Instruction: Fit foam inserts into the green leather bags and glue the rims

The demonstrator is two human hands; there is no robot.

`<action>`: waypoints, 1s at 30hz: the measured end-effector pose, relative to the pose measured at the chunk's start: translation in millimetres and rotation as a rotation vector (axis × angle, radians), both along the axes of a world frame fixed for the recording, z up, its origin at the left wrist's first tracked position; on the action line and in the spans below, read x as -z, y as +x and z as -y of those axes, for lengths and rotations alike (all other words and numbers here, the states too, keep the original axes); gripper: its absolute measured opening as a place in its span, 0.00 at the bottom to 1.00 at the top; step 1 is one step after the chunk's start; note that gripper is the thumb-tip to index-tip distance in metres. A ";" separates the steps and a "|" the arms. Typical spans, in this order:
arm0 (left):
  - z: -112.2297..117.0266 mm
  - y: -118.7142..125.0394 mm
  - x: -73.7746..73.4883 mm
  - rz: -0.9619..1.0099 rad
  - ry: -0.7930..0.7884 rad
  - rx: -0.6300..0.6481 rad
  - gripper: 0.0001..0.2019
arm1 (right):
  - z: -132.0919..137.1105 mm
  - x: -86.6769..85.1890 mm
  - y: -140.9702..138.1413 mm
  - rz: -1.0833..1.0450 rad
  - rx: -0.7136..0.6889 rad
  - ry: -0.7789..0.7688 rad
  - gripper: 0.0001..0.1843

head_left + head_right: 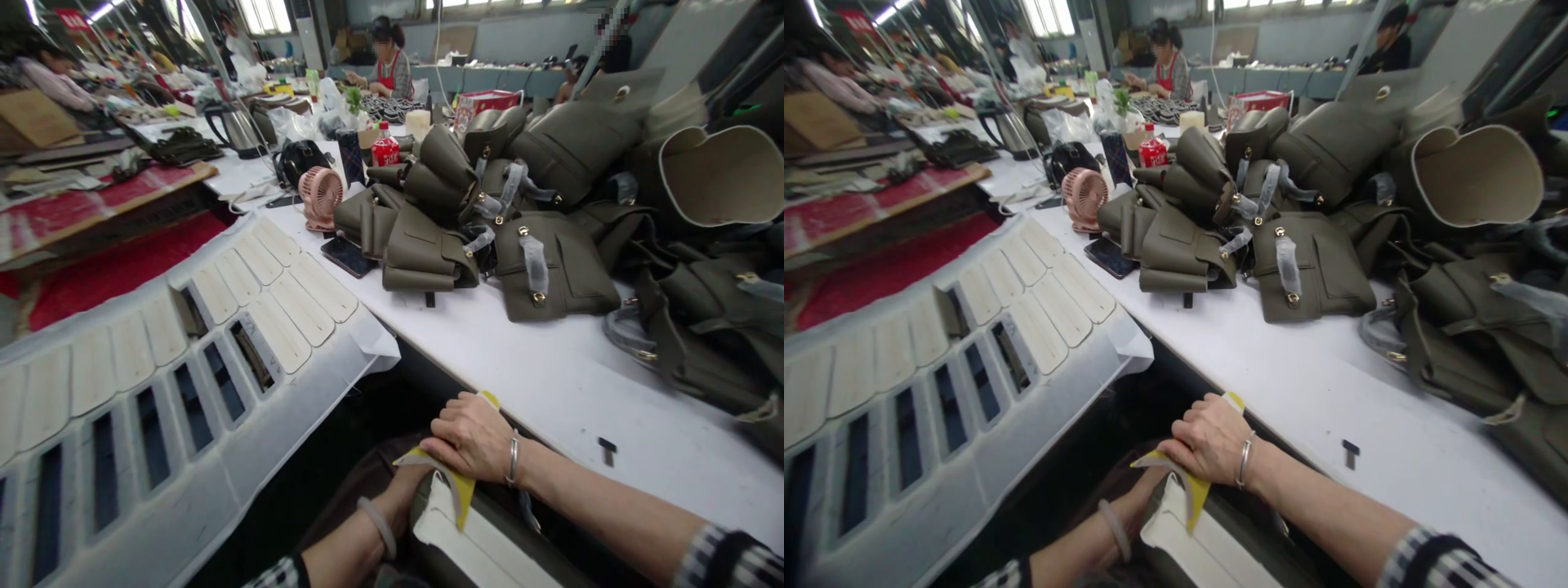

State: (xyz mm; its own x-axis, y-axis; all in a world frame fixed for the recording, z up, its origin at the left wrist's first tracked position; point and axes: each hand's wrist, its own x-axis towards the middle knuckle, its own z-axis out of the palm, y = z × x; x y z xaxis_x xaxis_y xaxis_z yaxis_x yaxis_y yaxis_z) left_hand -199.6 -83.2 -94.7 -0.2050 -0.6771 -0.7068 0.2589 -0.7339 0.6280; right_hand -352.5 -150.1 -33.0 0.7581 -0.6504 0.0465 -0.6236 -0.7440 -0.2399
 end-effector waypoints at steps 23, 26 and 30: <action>-14.5 48.2 -58.4 0.581 -0.795 0.458 0.20 | -1.4 -1.3 -1.8 0.013 -0.089 -0.065 0.25; -15.0 47.5 -58.9 0.609 -0.880 0.469 0.18 | -3.1 -2.3 -3.0 0.023 -0.090 -0.070 0.24; -16.4 47.4 -59.4 0.627 -0.905 0.490 0.18 | -3.9 -4.3 -3.3 0.024 -0.104 -0.082 0.24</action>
State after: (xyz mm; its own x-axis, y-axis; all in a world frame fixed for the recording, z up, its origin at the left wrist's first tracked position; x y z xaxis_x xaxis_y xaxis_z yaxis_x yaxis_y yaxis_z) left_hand -152.2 -66.9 -35.3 -0.3696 -0.9253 -0.0850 -0.4587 0.1022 0.8827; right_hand -355.8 -146.2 -28.7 0.8196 -0.5612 0.1155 -0.5364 -0.8224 -0.1896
